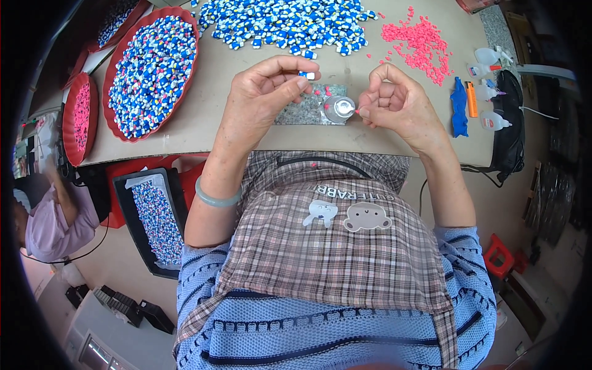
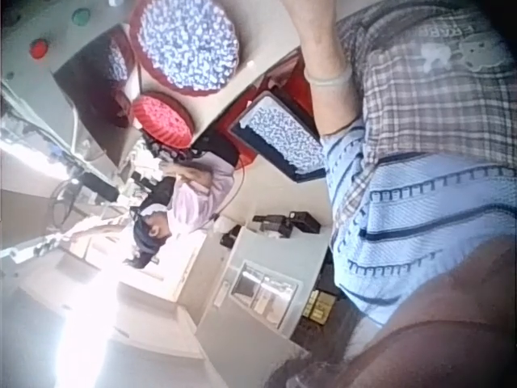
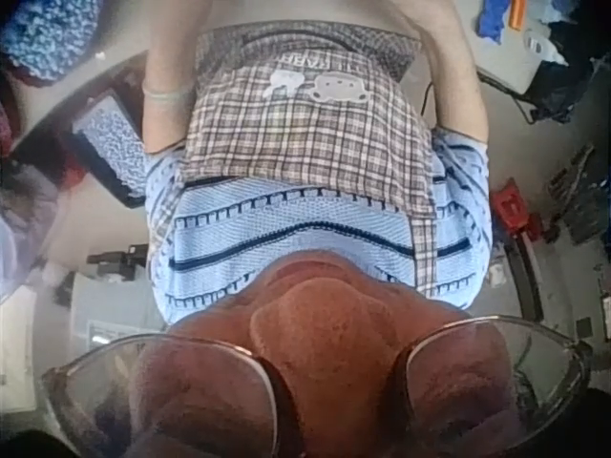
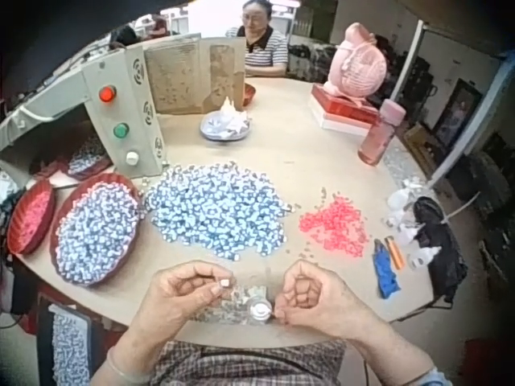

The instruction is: The person assembles toy components by snapping plastic parts together by hand at a workbench, placing the completed assemblies into an assembly tray.

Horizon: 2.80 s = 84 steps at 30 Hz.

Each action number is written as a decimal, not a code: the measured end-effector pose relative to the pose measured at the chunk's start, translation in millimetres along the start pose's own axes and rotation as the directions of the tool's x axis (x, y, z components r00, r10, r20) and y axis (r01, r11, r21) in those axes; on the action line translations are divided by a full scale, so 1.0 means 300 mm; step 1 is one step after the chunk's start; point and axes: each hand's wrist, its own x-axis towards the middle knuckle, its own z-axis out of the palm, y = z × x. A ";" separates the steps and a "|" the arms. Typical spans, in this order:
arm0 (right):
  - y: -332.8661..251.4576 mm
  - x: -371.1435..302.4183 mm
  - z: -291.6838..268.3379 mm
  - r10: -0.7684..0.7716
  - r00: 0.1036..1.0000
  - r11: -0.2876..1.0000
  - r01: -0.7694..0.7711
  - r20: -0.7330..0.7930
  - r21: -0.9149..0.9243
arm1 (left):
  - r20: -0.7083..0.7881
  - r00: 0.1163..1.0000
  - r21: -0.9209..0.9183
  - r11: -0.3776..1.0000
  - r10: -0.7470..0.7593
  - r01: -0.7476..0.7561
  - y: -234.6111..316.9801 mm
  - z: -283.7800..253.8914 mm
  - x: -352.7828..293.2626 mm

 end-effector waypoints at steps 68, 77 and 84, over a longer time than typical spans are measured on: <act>-0.018 -0.003 -0.057 -0.266 0.932 0.963 0.266 -0.246 -0.035 | -0.058 0.938 0.281 0.907 0.343 -0.315 0.003 0.052 -0.036; 0.096 0.112 -0.116 -0.504 0.831 0.688 0.223 -0.234 -0.690 | -0.315 0.719 0.878 0.478 0.619 -0.027 0.110 -0.328 -0.128; 0.106 0.208 -0.060 -0.677 0.736 0.316 0.319 0.023 -0.894 | -0.018 0.687 0.990 0.108 0.726 -0.088 0.125 -0.239 -0.067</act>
